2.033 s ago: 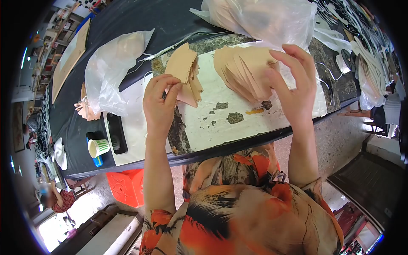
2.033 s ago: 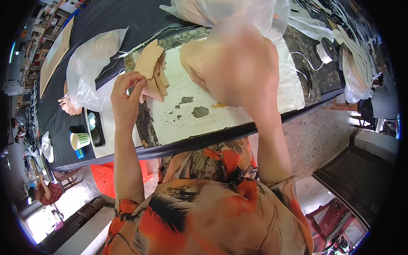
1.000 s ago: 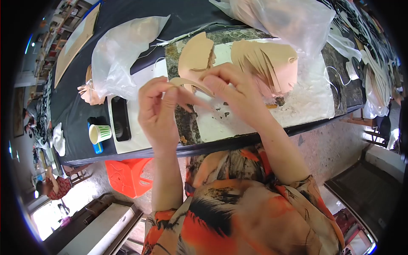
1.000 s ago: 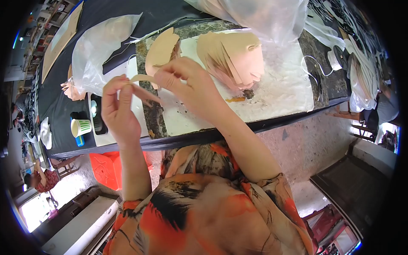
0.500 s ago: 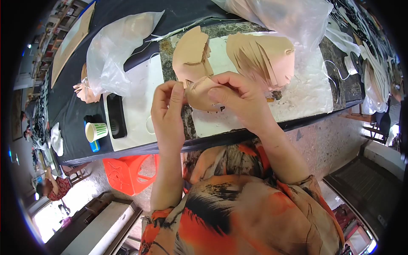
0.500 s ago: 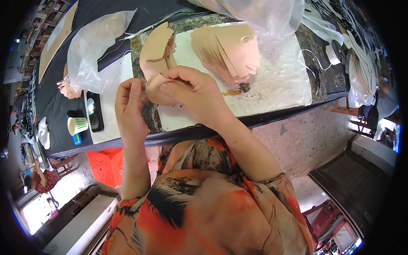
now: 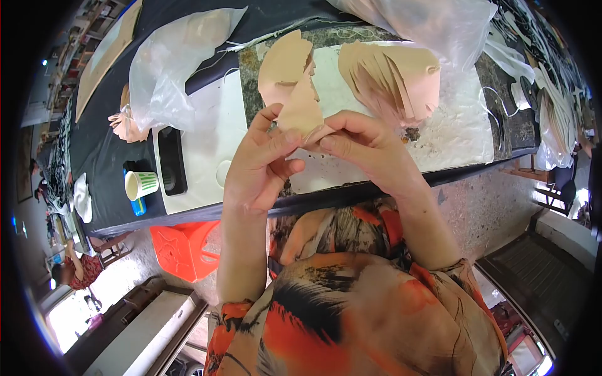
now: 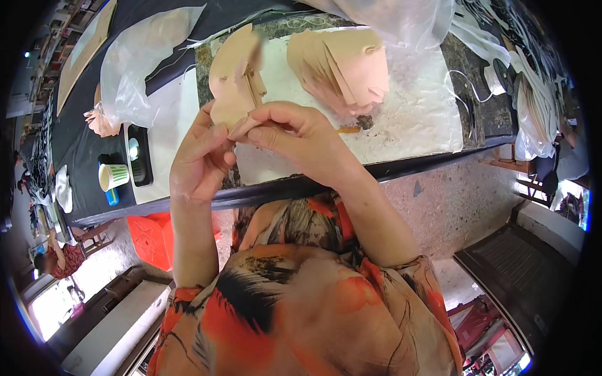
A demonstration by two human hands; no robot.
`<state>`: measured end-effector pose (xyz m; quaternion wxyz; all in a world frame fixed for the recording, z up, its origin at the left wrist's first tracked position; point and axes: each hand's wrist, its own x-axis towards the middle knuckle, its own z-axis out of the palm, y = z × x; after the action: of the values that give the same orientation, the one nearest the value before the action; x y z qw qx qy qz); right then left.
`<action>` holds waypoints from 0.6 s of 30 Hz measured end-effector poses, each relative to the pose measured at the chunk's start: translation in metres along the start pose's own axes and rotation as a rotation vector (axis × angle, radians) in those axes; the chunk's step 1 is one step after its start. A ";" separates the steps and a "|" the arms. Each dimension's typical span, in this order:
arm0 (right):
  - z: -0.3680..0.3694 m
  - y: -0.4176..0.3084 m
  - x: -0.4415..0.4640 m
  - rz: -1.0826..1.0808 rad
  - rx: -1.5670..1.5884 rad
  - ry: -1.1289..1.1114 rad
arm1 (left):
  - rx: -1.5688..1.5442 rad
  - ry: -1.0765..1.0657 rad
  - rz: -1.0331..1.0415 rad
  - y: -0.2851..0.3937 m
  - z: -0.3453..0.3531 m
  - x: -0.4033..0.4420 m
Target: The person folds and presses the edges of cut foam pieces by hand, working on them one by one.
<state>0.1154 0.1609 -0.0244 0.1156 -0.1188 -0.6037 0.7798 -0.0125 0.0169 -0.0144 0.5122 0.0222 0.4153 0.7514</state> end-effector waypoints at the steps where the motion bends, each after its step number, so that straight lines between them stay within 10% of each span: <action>1: -0.001 -0.002 -0.001 -0.104 -0.185 0.039 | 0.006 -0.003 0.018 0.000 0.000 0.000; 18: 0.001 -0.011 0.003 0.132 -0.007 0.113 | 0.238 0.089 0.140 -0.001 0.018 -0.003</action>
<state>0.1122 0.1635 -0.0131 0.0975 -0.2024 -0.5899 0.7756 -0.0022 0.0254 -0.0017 0.4335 0.0782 0.5211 0.7310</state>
